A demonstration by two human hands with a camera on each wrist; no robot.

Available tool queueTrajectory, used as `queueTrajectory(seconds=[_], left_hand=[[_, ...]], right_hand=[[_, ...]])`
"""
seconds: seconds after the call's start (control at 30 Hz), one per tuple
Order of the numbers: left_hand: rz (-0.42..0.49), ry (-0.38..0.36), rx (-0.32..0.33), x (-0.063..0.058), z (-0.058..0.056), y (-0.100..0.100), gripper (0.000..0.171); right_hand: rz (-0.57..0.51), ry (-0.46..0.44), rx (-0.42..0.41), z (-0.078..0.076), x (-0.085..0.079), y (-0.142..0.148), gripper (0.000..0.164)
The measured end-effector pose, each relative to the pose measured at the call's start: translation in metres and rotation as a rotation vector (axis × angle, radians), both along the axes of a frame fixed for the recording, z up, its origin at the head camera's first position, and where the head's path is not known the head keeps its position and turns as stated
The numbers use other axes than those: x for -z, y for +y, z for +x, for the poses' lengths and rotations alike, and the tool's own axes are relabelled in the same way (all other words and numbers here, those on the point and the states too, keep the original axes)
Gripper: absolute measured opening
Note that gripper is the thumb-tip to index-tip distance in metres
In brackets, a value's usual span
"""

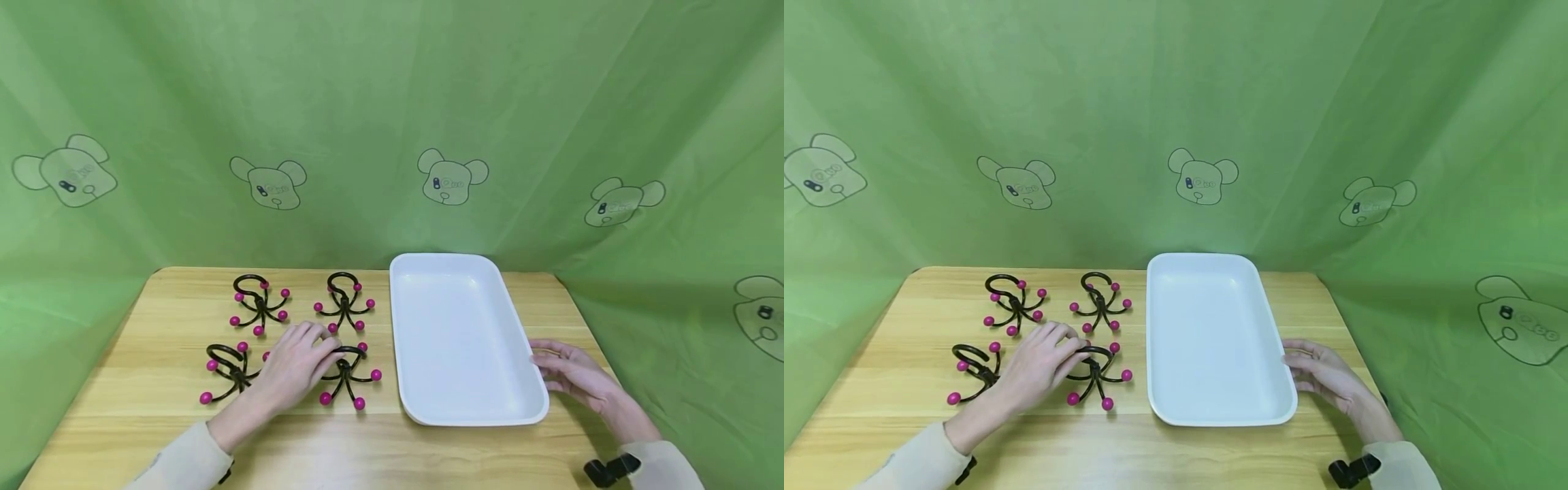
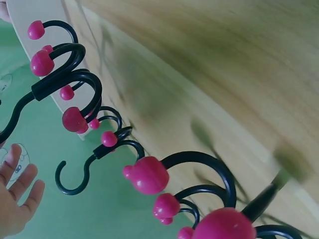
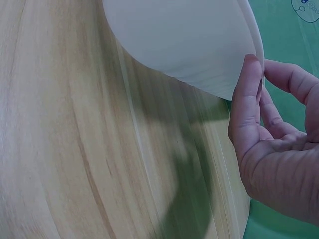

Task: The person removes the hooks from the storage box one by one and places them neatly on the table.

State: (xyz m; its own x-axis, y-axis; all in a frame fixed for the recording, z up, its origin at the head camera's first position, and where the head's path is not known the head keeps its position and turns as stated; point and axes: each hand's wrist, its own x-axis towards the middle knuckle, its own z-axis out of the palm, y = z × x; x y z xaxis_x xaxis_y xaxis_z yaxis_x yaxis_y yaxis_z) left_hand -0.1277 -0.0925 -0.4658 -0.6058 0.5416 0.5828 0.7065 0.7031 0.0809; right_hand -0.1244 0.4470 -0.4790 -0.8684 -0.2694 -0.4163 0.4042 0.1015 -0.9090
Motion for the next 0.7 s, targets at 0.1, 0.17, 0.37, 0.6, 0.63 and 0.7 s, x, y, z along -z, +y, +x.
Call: queueTrajectory(seconds=[0.1, 0.17, 0.37, 0.6, 0.63, 0.7], left_hand=[[0.002, 0.007, 0.002, 0.003, -0.001, -0.001, 0.021], [0.002, 0.010, 0.005, 0.005, -0.002, -0.001, 0.021], [0.012, 0.017, 0.012, 0.012, -0.004, -0.002, 0.019], [0.030, 0.027, 0.017, 0.018, -0.009, -0.005, 0.020], [0.031, 0.023, 0.016, 0.018, -0.010, -0.005, 0.019], [0.028, 0.012, 0.012, 0.018, -0.011, -0.005, 0.017]], right_hand=[[-0.002, 0.000, -0.001, 0.000, 0.000, 0.000, 0.024], [-0.001, -0.001, 0.000, 0.000, -0.001, 0.000, 0.024], [0.009, 0.001, -0.001, 0.000, 0.000, -0.001, 0.024], [0.019, 0.002, -0.003, -0.001, 0.002, 0.000, 0.023], [0.017, 0.002, -0.003, -0.001, 0.002, 0.000, 0.023], [0.015, 0.002, -0.004, -0.001, 0.002, 0.001, 0.023]])
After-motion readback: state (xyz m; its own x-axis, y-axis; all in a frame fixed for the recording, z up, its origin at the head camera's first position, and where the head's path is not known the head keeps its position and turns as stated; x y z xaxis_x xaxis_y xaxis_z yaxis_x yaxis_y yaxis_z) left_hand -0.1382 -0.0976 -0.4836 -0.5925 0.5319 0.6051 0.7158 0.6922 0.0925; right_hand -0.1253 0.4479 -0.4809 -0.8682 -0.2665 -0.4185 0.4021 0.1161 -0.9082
